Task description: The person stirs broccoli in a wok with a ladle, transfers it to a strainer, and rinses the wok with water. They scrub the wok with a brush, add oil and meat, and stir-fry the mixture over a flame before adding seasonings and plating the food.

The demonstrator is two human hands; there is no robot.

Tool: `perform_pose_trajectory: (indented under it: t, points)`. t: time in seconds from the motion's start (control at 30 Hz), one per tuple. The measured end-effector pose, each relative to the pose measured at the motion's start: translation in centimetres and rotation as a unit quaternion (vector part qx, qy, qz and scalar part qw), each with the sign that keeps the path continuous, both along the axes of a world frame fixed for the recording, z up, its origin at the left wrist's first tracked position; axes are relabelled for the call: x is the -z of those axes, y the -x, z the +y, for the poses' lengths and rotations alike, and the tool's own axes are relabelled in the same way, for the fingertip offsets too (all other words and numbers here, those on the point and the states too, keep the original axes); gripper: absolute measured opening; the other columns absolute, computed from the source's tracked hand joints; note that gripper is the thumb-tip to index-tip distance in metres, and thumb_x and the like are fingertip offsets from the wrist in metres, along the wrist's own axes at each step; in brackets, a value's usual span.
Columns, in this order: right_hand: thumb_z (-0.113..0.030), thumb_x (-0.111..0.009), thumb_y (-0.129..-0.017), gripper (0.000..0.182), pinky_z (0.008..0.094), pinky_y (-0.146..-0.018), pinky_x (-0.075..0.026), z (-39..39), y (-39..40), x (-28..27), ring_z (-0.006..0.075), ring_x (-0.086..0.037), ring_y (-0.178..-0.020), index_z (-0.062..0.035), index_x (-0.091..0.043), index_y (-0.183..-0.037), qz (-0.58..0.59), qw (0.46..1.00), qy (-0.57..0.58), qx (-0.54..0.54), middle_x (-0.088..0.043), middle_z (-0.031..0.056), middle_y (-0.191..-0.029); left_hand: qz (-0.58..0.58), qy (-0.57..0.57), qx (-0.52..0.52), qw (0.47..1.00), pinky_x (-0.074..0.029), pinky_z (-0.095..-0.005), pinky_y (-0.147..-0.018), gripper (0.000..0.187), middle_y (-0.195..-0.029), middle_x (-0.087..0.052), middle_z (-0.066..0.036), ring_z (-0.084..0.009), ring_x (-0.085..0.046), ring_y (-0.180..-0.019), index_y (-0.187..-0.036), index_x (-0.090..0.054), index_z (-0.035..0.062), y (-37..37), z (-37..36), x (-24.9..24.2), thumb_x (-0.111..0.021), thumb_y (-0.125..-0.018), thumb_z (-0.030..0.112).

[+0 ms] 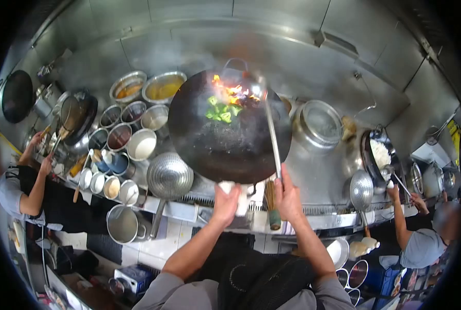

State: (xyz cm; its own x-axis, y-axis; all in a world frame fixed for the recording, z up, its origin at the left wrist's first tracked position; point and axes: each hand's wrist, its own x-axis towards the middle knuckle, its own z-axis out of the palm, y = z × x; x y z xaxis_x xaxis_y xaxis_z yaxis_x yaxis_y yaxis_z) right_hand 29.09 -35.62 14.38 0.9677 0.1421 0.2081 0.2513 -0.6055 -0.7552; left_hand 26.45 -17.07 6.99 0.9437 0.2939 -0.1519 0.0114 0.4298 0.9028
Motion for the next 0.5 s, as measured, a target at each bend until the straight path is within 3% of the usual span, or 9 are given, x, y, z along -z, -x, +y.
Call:
perform_pose_trajectory:
  t: [0.07,0.1,0.13,0.2,0.23,0.27,0.33,0.43,0.5]
  points:
    - [-0.019,-0.048,-0.102,0.052,0.0357,-0.05,-0.048,0.4,1.0,0.1,0.022,-0.061,-0.057,-0.0063,-0.032,-0.15,0.177,0.978,-0.107,-0.014,-0.06,0.015,-0.073,-0.036,-0.115,-0.033,0.992,-0.049,-0.0316,-0.087,0.049,-0.118,-0.054,-0.008,-0.0161,-0.055,-0.102,-0.133,-0.035,0.0037,0.3,0.6,2.3,-0.058,-0.089,0.002]
    - [-0.021,-0.047,-0.103,0.052,0.0325,-0.045,-0.048,1.4,2.1,-1.7,0.0175,-0.058,-0.054,-0.0084,-0.032,-0.151,0.26,0.952,-0.16,-0.021,-0.06,0.01,-0.072,-0.027,-0.145,-0.04,0.988,-0.048,-0.0315,-0.087,0.048,-0.12,-0.052,-0.009,-0.0164,-0.055,-0.102,-0.132,-0.035,0.0033,0.6,1.0,1.7,-0.056,-0.089,0.001]
    - [-0.021,-0.047,-0.103,0.052,0.0325,-0.045,-0.048,2.5,2.2,-2.4,0.0175,-0.058,-0.054,-0.0084,-0.032,-0.151,0.257,0.953,-0.158,-0.022,-0.06,0.01,-0.072,-0.037,-0.122,-0.041,0.991,-0.05,-0.0313,-0.083,0.042,-0.116,-0.055,-0.009,-0.016,-0.057,-0.098,-0.127,-0.04,0.0026,0.5,1.2,1.4,-0.056,-0.089,0.001]
    - [-0.026,-0.046,-0.104,0.043,0.0243,-0.038,-0.041,4.1,3.6,-2.4,0.009,-0.049,-0.047,-0.0146,-0.039,-0.145,0.398,0.82,-0.41,-0.042,-0.054,0.0013,-0.074,0.017,-0.044,0.012,0.999,-0.052,-0.0314,-0.074,0.028,-0.105,-0.059,-0.007,-0.0151,-0.059,-0.088,-0.116,-0.049,0.0016,1.5,2.0,0.5,-0.056,-0.089,0.003]
    - [-0.026,-0.046,-0.104,0.043,0.0243,-0.038,-0.041,4.3,3.5,-2.2,0.009,-0.049,-0.047,-0.0146,-0.039,-0.145,0.405,0.817,-0.409,-0.037,-0.054,0.0013,-0.074,0.068,0.013,0.061,0.996,-0.053,-0.0316,-0.069,0.02,-0.098,-0.062,-0.006,-0.0146,-0.061,-0.081,-0.108,-0.054,0.0013,1.5,2.8,-0.1,-0.055,-0.089,0.004]
    - [-0.027,-0.047,-0.104,0.033,0.023,-0.038,-0.04,4.6,2.9,-1.7,0.0077,-0.048,-0.048,-0.0147,-0.044,-0.135,0.451,0.761,-0.466,-0.036,-0.055,0.0018,-0.076,0.051,0.018,0.066,0.996,-0.054,-0.0307,-0.06,0.012,-0.078,-0.062,-0.005,-0.0142,-0.062,-0.065,-0.1,-0.056,0.0004,1.6,3.2,1.0,-0.056,-0.089,0.005]
    - [-0.029,-0.049,-0.103,0.014,0.0205,-0.039,-0.038,4.8,1.4,0.1,0.0051,-0.047,-0.05,-0.0164,-0.051,-0.109,0.51,0.656,-0.553,-0.051,-0.056,0.0029,-0.078,0.07,0.07,0.066,0.993,-0.054,-0.0316,-0.062,0.013,-0.084,-0.063,-0.006,-0.0146,-0.062,-0.07,-0.102,-0.057,0.0015,2.7,3.4,2.8,-0.056,-0.09,0.006]
    - [-0.025,-0.047,-0.103,0.01,0.0211,-0.041,-0.038,4.4,0.9,3.2,0.006,-0.046,-0.05,-0.0149,-0.048,-0.105,0.556,0.515,-0.652,-0.037,-0.053,0.004,-0.076,0.105,0.134,0.046,0.984,-0.055,-0.0342,-0.066,0.014,-0.09,-0.064,-0.008,-0.0181,-0.064,-0.077,-0.105,-0.057,0.0036,4.0,3.3,2.9,-0.058,-0.092,0.009]
    - [-0.025,-0.047,-0.103,0.01,0.0207,-0.04,-0.037,4.3,1.1,2.5,0.0061,-0.045,-0.049,-0.0154,-0.046,-0.098,0.551,0.557,-0.621,0.013,-0.053,0.004,-0.076,0.183,0.248,0.074,0.949,-0.057,-0.0372,-0.068,0.014,-0.093,-0.065,-0.011,-0.0219,-0.066,-0.078,-0.105,-0.056,0.0038,3.8,4.1,1.0,-0.058,-0.095,0.013]
